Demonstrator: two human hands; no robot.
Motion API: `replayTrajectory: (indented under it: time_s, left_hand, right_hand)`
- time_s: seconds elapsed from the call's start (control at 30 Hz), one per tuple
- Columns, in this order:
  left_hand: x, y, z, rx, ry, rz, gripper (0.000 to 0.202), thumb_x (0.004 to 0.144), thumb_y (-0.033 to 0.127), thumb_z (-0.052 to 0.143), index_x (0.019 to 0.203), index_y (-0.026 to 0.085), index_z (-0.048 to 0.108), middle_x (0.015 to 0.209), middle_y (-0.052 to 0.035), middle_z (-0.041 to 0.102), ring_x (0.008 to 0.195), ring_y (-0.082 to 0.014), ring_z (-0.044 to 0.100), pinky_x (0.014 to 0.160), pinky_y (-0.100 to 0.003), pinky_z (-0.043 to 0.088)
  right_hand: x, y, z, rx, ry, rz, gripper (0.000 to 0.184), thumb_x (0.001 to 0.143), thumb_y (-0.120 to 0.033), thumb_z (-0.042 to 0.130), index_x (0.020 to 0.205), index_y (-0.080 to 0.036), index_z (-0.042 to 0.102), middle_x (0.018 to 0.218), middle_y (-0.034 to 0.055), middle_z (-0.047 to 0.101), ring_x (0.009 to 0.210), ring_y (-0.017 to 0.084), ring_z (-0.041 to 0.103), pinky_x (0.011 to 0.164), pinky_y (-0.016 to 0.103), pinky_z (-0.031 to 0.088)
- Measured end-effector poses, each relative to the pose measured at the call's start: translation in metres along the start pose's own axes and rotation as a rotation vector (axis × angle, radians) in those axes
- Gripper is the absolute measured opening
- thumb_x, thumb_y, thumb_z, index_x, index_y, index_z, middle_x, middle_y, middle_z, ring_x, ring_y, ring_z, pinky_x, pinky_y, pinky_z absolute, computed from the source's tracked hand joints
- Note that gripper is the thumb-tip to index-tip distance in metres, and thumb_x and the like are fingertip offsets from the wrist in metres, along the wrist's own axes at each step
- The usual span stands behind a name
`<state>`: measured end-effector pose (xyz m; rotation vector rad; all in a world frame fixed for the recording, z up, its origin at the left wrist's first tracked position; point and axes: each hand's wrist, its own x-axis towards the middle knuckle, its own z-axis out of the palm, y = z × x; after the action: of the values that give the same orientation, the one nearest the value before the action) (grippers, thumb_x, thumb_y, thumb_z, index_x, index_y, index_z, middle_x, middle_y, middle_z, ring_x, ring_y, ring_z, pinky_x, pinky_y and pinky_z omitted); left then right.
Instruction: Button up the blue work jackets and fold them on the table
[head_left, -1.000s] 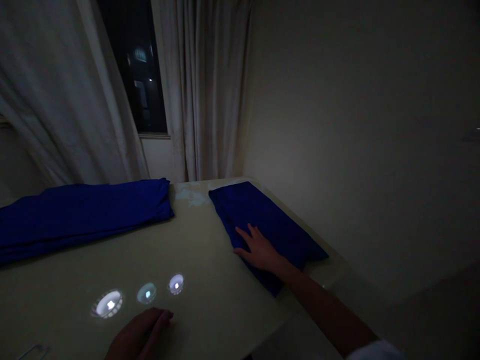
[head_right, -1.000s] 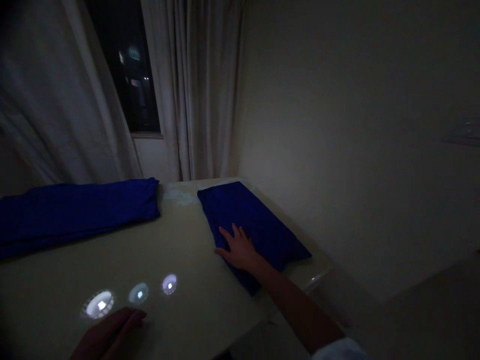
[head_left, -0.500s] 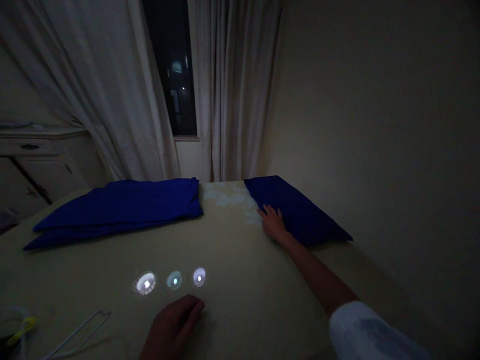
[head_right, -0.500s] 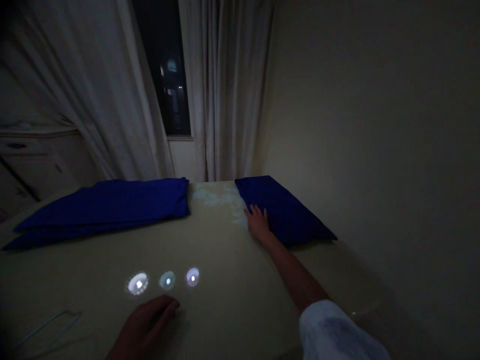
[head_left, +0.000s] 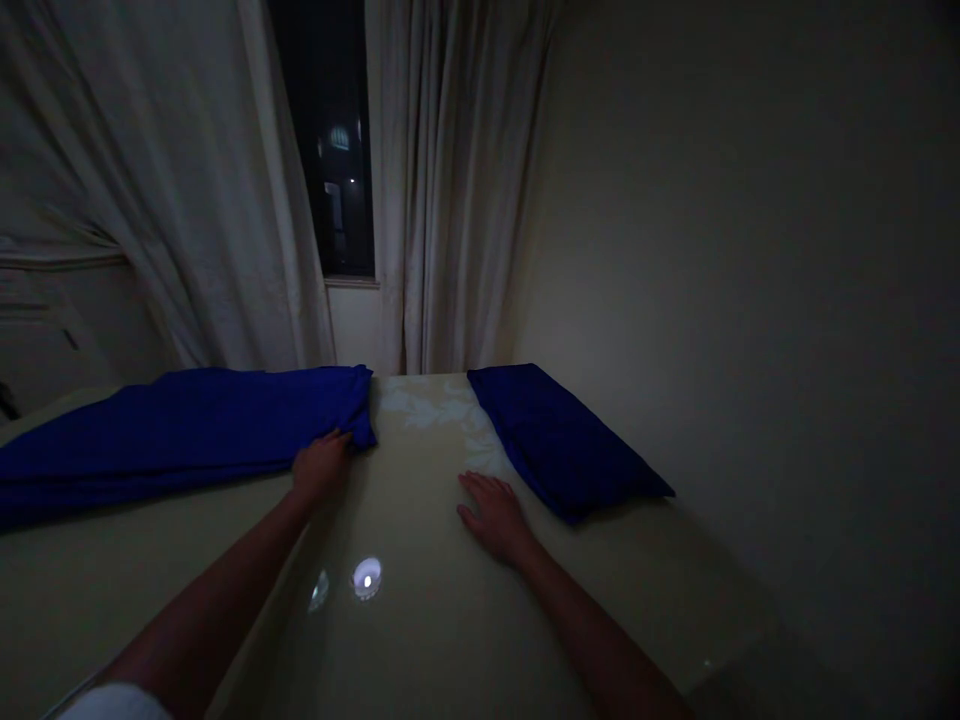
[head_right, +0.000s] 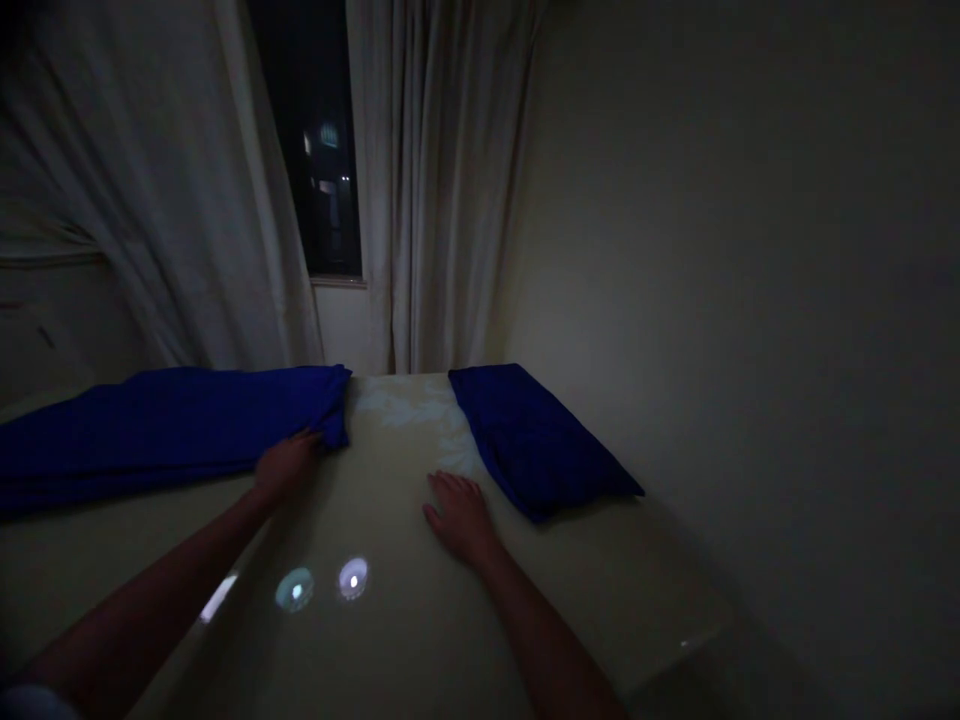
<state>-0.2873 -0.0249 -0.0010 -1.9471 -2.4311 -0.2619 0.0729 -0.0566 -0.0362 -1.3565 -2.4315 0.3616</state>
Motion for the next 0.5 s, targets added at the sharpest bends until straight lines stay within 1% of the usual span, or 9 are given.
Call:
replayTrajectory:
  time_s: [0.03, 0.1, 0.17, 0.2, 0.27, 0.33, 0.37, 0.43, 0.5]
  left_hand:
    - [0.005, -0.007, -0.004, -0.004, -0.013, -0.029, 0.041, 0.100, 0.027, 0.038, 0.128, 0.020, 0.068, 0.132, -0.0195, 0.071, 0.114, -0.0349, 0.071, 0.092, -0.044, 0.055]
    - [0.013, -0.022, -0.015, 0.000, -0.006, -0.117, 0.044, 0.101, 0.029, 0.033, 0.125, 0.015, 0.067, 0.110, -0.0238, 0.076, 0.095, -0.0378, 0.075, 0.078, -0.045, 0.057]
    - [0.019, -0.036, -0.027, -0.003, -0.006, -0.151, 0.050, 0.103, 0.034, 0.027, 0.128, 0.011, 0.064, 0.107, -0.0281, 0.075, 0.092, -0.0408, 0.075, 0.074, -0.048, 0.057]
    - [0.021, -0.041, -0.032, -0.011, -0.016, -0.125, 0.052, 0.103, 0.037, 0.027, 0.129, 0.011, 0.064, 0.110, -0.0280, 0.074, 0.096, -0.0403, 0.074, 0.078, -0.048, 0.057]
    - [0.022, -0.044, -0.033, -0.037, -0.044, -0.013, 0.049, 0.102, 0.041, 0.036, 0.133, 0.015, 0.064, 0.127, -0.0221, 0.072, 0.115, -0.0352, 0.070, 0.094, -0.044, 0.055]
    - [0.018, -0.037, -0.025, -0.053, -0.055, 0.072, 0.049, 0.097, 0.042, 0.050, 0.139, 0.020, 0.062, 0.147, -0.0139, 0.064, 0.136, -0.0288, 0.059, 0.109, -0.036, 0.047]
    - [0.015, -0.031, -0.019, -0.058, -0.053, 0.086, 0.054, 0.093, 0.042, 0.056, 0.143, 0.021, 0.061, 0.155, -0.0120, 0.057, 0.142, -0.0277, 0.053, 0.113, -0.034, 0.045]
    - [0.009, -0.017, -0.007, -0.068, -0.045, 0.069, 0.058, 0.091, 0.041, 0.059, 0.144, 0.020, 0.061, 0.161, -0.0126, 0.050, 0.144, -0.0294, 0.052, 0.113, -0.036, 0.045]
    - [0.004, -0.005, -0.001, -0.086, -0.034, 0.017, 0.051, 0.092, 0.036, 0.056, 0.139, 0.020, 0.067, 0.156, -0.0140, 0.056, 0.135, -0.0312, 0.060, 0.107, -0.038, 0.051]
  right_hand:
    - [0.000, 0.001, 0.002, 0.004, 0.006, 0.000, 0.058, 0.102, -0.044, 0.051, 0.156, -0.025, 0.050, 0.161, 0.0082, 0.051, 0.148, 0.024, 0.046, 0.125, 0.042, 0.028]
    - [0.000, 0.002, 0.005, -0.002, 0.016, -0.001, 0.059, 0.101, -0.045, 0.052, 0.156, -0.024, 0.050, 0.161, 0.0089, 0.052, 0.147, 0.025, 0.047, 0.125, 0.042, 0.027]
    - [0.001, 0.001, 0.008, -0.024, 0.015, -0.001, 0.058, 0.101, -0.045, 0.052, 0.155, -0.023, 0.051, 0.161, 0.0099, 0.051, 0.147, 0.025, 0.046, 0.126, 0.043, 0.026]
    - [0.001, 0.000, 0.009, -0.037, 0.015, 0.000, 0.057, 0.102, -0.045, 0.051, 0.154, -0.022, 0.052, 0.161, 0.0103, 0.051, 0.147, 0.025, 0.046, 0.126, 0.043, 0.026]
    - [0.001, -0.001, 0.010, -0.055, 0.014, 0.005, 0.056, 0.103, -0.045, 0.049, 0.153, -0.021, 0.053, 0.162, 0.0106, 0.050, 0.148, 0.026, 0.045, 0.126, 0.044, 0.025]
    - [0.000, -0.002, 0.011, -0.057, 0.015, 0.008, 0.056, 0.103, -0.045, 0.048, 0.154, -0.020, 0.052, 0.163, 0.0106, 0.049, 0.149, 0.026, 0.044, 0.126, 0.045, 0.025]
    - [0.000, -0.002, 0.011, -0.051, 0.016, 0.005, 0.057, 0.103, -0.045, 0.048, 0.154, -0.020, 0.052, 0.163, 0.0106, 0.049, 0.149, 0.026, 0.044, 0.126, 0.045, 0.026]
    - [-0.002, -0.002, 0.011, -0.037, 0.020, -0.005, 0.056, 0.103, -0.044, 0.048, 0.154, -0.020, 0.053, 0.163, 0.0103, 0.048, 0.148, 0.026, 0.044, 0.126, 0.044, 0.026]
    - [-0.003, -0.002, 0.010, -0.026, 0.032, -0.009, 0.055, 0.103, -0.044, 0.048, 0.152, -0.020, 0.054, 0.163, 0.0101, 0.049, 0.148, 0.026, 0.045, 0.126, 0.043, 0.026]
